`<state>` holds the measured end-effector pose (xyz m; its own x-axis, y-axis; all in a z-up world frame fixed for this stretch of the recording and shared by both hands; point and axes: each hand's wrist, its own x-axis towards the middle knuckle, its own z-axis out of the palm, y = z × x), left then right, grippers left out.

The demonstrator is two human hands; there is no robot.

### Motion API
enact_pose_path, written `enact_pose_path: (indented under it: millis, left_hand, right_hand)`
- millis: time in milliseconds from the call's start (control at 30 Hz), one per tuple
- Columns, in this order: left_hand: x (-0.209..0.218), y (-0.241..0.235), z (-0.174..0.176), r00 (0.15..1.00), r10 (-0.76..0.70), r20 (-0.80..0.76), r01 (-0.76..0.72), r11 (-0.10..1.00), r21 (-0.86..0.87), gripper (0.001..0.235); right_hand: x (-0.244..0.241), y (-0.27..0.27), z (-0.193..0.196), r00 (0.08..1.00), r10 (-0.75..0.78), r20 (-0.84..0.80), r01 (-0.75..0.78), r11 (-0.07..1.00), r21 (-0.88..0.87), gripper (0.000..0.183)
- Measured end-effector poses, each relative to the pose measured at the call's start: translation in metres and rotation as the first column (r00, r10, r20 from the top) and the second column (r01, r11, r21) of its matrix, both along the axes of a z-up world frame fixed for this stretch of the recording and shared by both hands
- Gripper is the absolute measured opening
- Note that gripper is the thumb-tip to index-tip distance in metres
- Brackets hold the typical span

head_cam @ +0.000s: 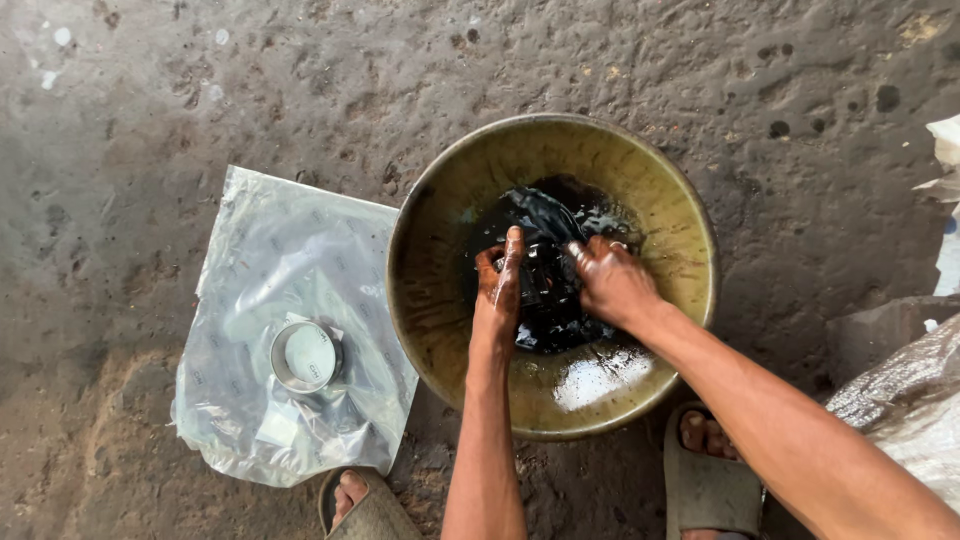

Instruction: The person scrubs a dark metal part with a cloth in a basin of dark liquid, then places it on a plastic sheet. They repeat the process with a second metal part, scrubbing it thoroughly before setting it aside.

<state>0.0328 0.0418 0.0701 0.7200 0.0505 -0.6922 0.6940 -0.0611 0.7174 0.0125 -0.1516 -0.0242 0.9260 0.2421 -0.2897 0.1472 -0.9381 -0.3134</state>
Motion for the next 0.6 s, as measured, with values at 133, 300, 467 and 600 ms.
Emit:
enact_pose_path:
  millis: [133,300,467,600]
  left_hand:
    - [0.002,-0.001,0.004,1.0,-0.008,0.027,0.005,0.996,0.093,0.099]
    - [0.001,-0.002,0.003,1.0,-0.018,-0.005,0.018,0.999,0.046,0.102]
    - [0.003,-0.003,-0.006,0.996,-0.02,0.084,0.009,0.991,0.137,0.097]
    - [0.026,0.012,-0.012,0.924,-0.362,0.12,0.278,0.854,0.44,0.07]
  right_hand:
    - [0.013,-0.012,0.017,0.909,-0.249,-0.333,0.266,0.964,0.007,0.056]
    - [-0.003,-0.029,-0.008,0.943,-0.306,-0.135,0.326,0.928,0.179,0.033]
    - [-0.006,-0.025,0.018,0.595,-0.343,-0.727,0.732,-0.142,0.666,0.03]
    - [-0.005,-0.015,0.056,0.512,-0.28,-0.812,0.791,-0.216,0.573,0.025]
